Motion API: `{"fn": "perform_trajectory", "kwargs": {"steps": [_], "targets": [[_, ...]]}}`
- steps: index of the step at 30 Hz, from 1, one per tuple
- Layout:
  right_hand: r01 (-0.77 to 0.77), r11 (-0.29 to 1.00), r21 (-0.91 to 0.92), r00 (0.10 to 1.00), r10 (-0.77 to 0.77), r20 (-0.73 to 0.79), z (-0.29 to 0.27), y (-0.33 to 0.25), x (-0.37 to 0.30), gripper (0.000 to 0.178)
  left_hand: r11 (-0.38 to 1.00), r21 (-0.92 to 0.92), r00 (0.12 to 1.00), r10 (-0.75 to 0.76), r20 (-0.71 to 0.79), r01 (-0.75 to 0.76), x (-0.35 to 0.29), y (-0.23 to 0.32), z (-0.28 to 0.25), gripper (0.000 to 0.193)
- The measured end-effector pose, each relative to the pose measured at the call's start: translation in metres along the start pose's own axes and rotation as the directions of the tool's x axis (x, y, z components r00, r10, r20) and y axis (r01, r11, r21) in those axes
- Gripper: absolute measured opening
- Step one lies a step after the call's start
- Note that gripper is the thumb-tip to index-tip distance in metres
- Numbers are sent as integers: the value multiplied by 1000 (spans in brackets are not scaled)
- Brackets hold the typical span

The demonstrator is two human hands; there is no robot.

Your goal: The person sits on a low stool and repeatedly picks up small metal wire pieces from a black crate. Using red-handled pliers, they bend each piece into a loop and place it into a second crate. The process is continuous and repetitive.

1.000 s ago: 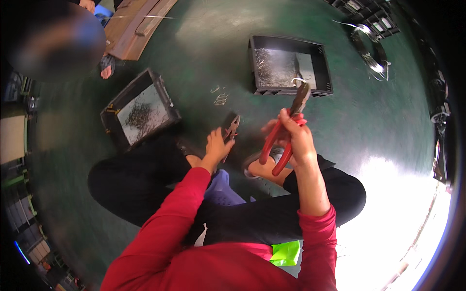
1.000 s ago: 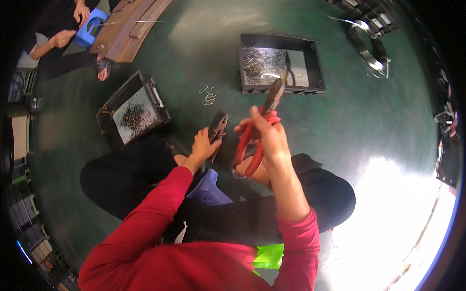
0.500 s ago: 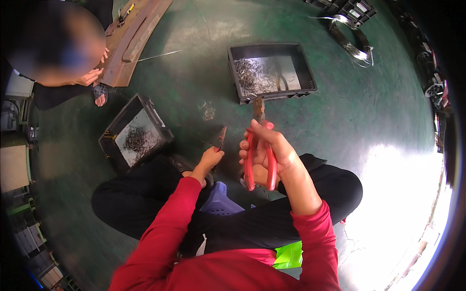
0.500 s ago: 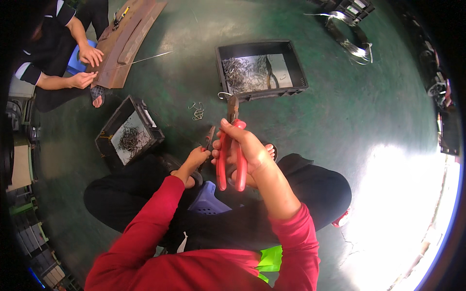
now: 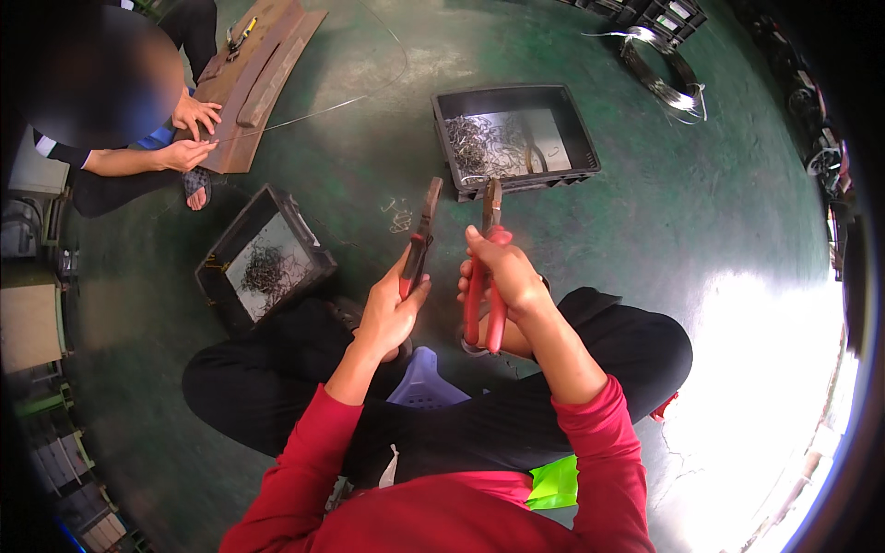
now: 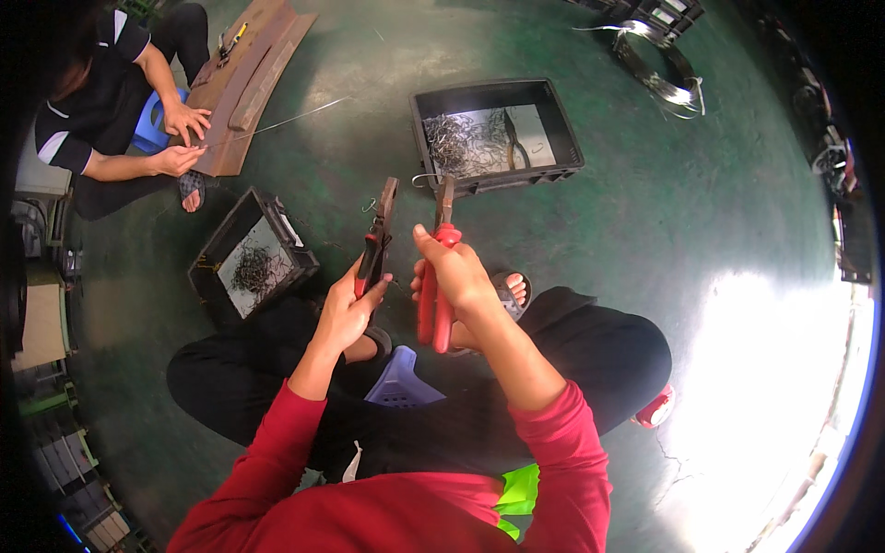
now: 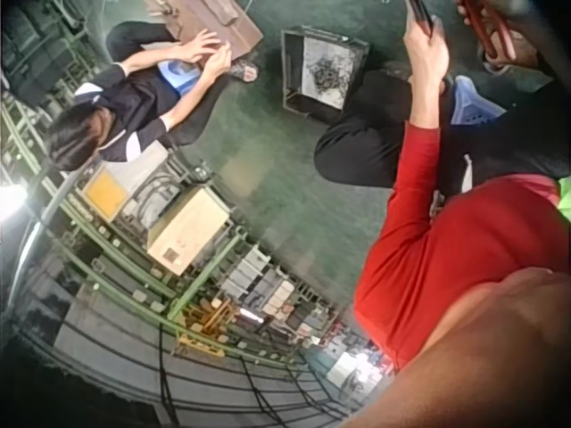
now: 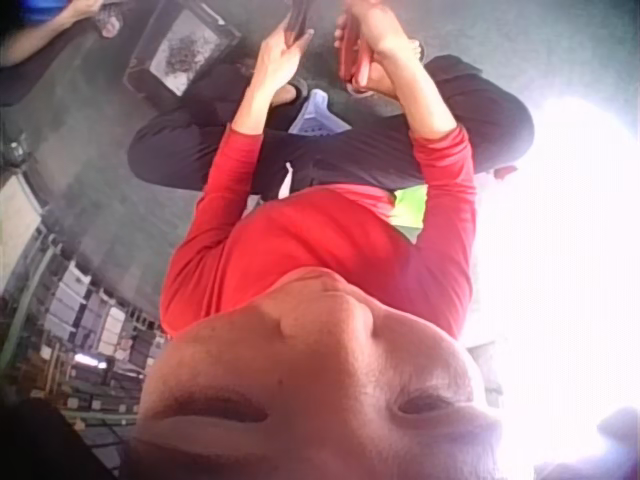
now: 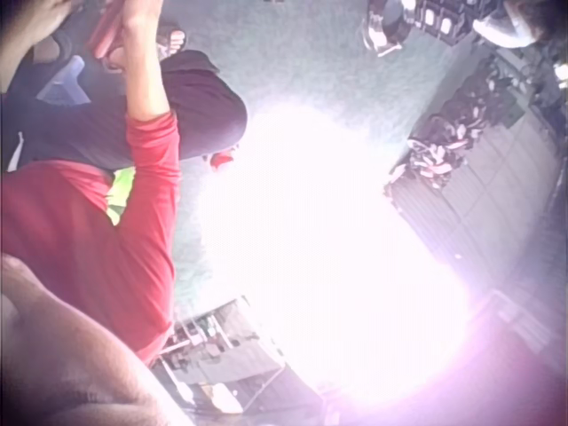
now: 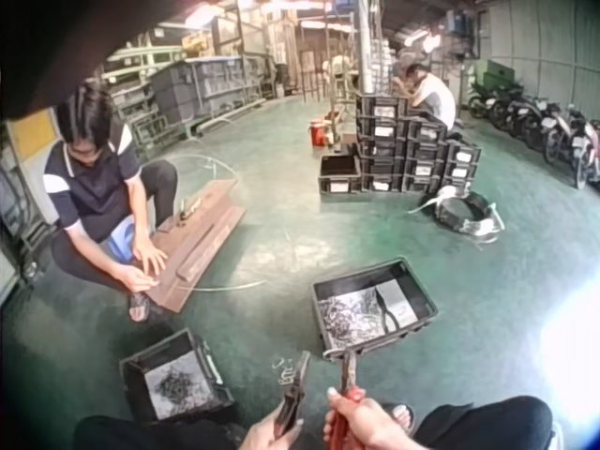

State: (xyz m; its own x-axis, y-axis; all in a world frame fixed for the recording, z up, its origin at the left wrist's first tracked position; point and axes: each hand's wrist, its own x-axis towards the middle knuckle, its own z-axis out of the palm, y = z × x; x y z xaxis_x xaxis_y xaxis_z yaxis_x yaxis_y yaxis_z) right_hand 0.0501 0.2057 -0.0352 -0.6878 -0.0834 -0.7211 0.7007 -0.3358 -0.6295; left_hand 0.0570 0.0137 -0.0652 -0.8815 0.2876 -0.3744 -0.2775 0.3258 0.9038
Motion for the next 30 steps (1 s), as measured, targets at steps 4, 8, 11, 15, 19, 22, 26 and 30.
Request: {"fn": "perform_trajectory", "kwargs": {"steps": [4, 8, 11, 15, 19, 22, 26, 30], "targets": [[15, 995, -95, 1000, -17, -21, 2, 2, 5, 42, 991, 71, 992, 121, -42, -117, -6, 13, 3, 57], [9, 993, -117, 999, -13, -38, 3, 4, 6, 41, 977, 132, 984, 173, -52, -165, -9, 15, 4, 55], [1, 989, -148, 998, -9, -54, 2, 5, 9, 40, 980, 104, 984, 173, -46, -167, -10, 14, 4, 54], [29, 982, -186, 996, -45, -78, 1, 8, 13, 40, 978, 98, 982, 186, -31, -182, -11, 14, 6, 55], [78, 974, -214, 991, -99, -90, 4, 11, 14, 41, 966, 122, 972, 234, -24, -230, -12, 16, 7, 57], [115, 957, -266, 984, -146, -100, 7, 9, 10, 42, 952, 180, 967, 256, -15, -249, -11, 20, 4, 57], [109, 943, -315, 984, -148, -101, 9, 7, 1, 44, 950, 182, 964, 264, -27, -255, -9, 24, 2, 57], [97, 945, -313, 984, -138, -112, 12, 5, -1, 45, 956, 193, 973, 230, -27, -221, -7, 30, 0, 56]]}}
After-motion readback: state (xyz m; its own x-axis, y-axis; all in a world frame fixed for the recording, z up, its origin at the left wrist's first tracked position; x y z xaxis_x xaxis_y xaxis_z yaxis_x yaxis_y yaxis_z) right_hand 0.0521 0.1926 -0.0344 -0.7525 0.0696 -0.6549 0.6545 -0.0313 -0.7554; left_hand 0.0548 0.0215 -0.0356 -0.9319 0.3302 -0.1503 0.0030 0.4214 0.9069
